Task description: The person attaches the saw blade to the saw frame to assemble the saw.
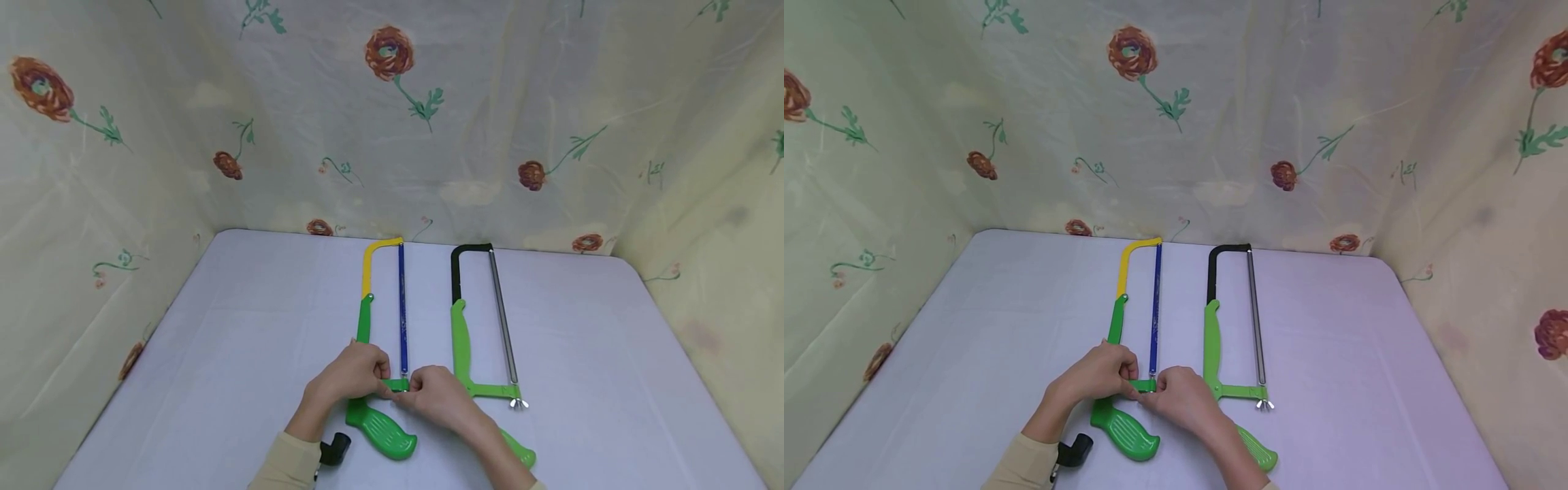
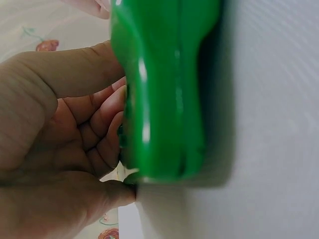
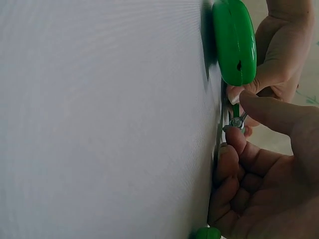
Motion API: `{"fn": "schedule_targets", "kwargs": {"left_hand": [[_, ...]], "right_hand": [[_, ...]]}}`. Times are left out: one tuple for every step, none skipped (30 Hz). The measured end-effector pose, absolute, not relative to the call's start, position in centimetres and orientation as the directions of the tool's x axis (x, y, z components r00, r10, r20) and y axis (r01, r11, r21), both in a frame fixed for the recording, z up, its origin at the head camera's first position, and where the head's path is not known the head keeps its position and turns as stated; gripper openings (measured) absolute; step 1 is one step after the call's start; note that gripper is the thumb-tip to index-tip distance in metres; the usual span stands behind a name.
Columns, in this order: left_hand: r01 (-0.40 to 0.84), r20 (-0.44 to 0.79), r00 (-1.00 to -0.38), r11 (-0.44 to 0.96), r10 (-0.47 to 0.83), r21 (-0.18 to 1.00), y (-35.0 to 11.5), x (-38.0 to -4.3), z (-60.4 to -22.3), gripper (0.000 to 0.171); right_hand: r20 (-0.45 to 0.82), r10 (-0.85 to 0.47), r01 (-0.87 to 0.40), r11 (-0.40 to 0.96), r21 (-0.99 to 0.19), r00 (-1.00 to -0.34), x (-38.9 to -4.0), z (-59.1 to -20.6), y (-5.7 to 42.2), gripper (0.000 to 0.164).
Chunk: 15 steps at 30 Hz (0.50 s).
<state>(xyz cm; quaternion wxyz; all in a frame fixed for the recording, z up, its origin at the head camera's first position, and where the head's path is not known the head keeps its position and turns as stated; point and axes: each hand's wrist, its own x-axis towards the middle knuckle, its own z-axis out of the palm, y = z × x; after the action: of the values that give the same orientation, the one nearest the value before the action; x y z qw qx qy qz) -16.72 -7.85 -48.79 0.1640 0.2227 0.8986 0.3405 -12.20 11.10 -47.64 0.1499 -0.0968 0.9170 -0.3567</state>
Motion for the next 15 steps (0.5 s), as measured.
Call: {"fn": "schedule_targets", "kwargs": {"left_hand": [[0.292,-0.141,-0.847,0.670,0.513,0.683,-7.85,-16.73,-48.82,0.022],[0.295,-0.139,-0.848,0.673,0.512,0.678,-7.84,-16.75,-48.85,0.022],[0.296,-0.138,-0.849,0.675,0.510,0.676,-7.83,-16.77,-48.89,0.022],[0.297,-0.137,-0.849,0.676,0.510,0.674,-7.83,-16.75,-48.89,0.022],[0.297,-0.137,-0.849,0.676,0.510,0.675,-7.83,-16.73,-48.90,0.023],[0.298,-0.134,-0.851,0.676,0.508,0.674,-7.84,-16.73,-48.90,0.023],[0.299,-0.131,-0.852,0.676,0.507,0.674,-7.84,-16.71,-48.90,0.023],[0.298,-0.130,-0.853,0.676,0.505,0.674,-7.84,-16.71,-48.88,0.023],[0.294,-0.132,-0.853,0.675,0.505,0.677,-7.84,-16.70,-48.86,0.023],[0.291,-0.136,-0.853,0.675,0.503,0.678,-7.84,-16.69,-48.84,0.023],[0.286,-0.139,-0.854,0.676,0.501,0.679,-7.84,-16.70,-48.84,0.023],[0.283,-0.143,-0.855,0.678,0.499,0.678,-7.84,-16.70,-48.85,0.024],[0.279,-0.147,-0.855,0.679,0.498,0.679,-7.84,-16.70,-48.84,0.024],[0.275,-0.151,-0.855,0.680,0.496,0.679,-7.84,-16.69,-48.84,0.024],[0.272,-0.154,-0.855,0.681,0.495,0.680,-7.84,-16.69,-48.86,0.024]], "right_hand": [[-0.204,-0.283,-0.071,0.727,-0.683,-0.937,-12.20,-47.70,11.10,0.044],[-0.205,-0.280,-0.068,0.728,-0.683,-0.938,-12.21,-47.76,11.11,0.045],[-0.204,-0.277,-0.067,0.729,-0.682,-0.939,-12.22,-47.82,11.10,0.046],[-0.204,-0.274,-0.064,0.730,-0.681,-0.940,-12.23,-47.87,11.08,0.046],[-0.207,-0.269,-0.059,0.731,-0.679,-0.941,-12.24,-47.89,11.06,0.046],[-0.207,-0.266,-0.058,0.734,-0.677,-0.942,-12.25,-47.90,11.04,0.046],[-0.207,-0.262,-0.056,0.735,-0.676,-0.943,-12.26,-47.89,11.00,0.045],[-0.208,-0.258,-0.053,0.736,-0.674,-0.944,-12.26,-47.87,10.94,0.043],[-0.208,-0.253,-0.049,0.737,-0.674,-0.945,-12.26,-47.84,10.89,0.041],[-0.214,-0.248,-0.041,0.738,-0.674,-0.945,-12.24,-47.79,10.84,0.039],[-0.219,-0.244,-0.034,0.737,-0.675,-0.945,-12.23,-47.76,10.79,0.037],[-0.223,-0.241,-0.028,0.737,-0.675,-0.945,-12.21,-47.70,10.75,0.036],[-0.230,-0.236,-0.019,0.735,-0.677,-0.944,-12.19,-47.64,10.72,0.034],[-0.239,-0.231,-0.009,0.736,-0.677,-0.943,-12.18,-47.61,10.71,0.033],[-0.246,-0.229,-0.001,0.734,-0.679,-0.942,-12.16,-47.58,10.71,0.033]]}}
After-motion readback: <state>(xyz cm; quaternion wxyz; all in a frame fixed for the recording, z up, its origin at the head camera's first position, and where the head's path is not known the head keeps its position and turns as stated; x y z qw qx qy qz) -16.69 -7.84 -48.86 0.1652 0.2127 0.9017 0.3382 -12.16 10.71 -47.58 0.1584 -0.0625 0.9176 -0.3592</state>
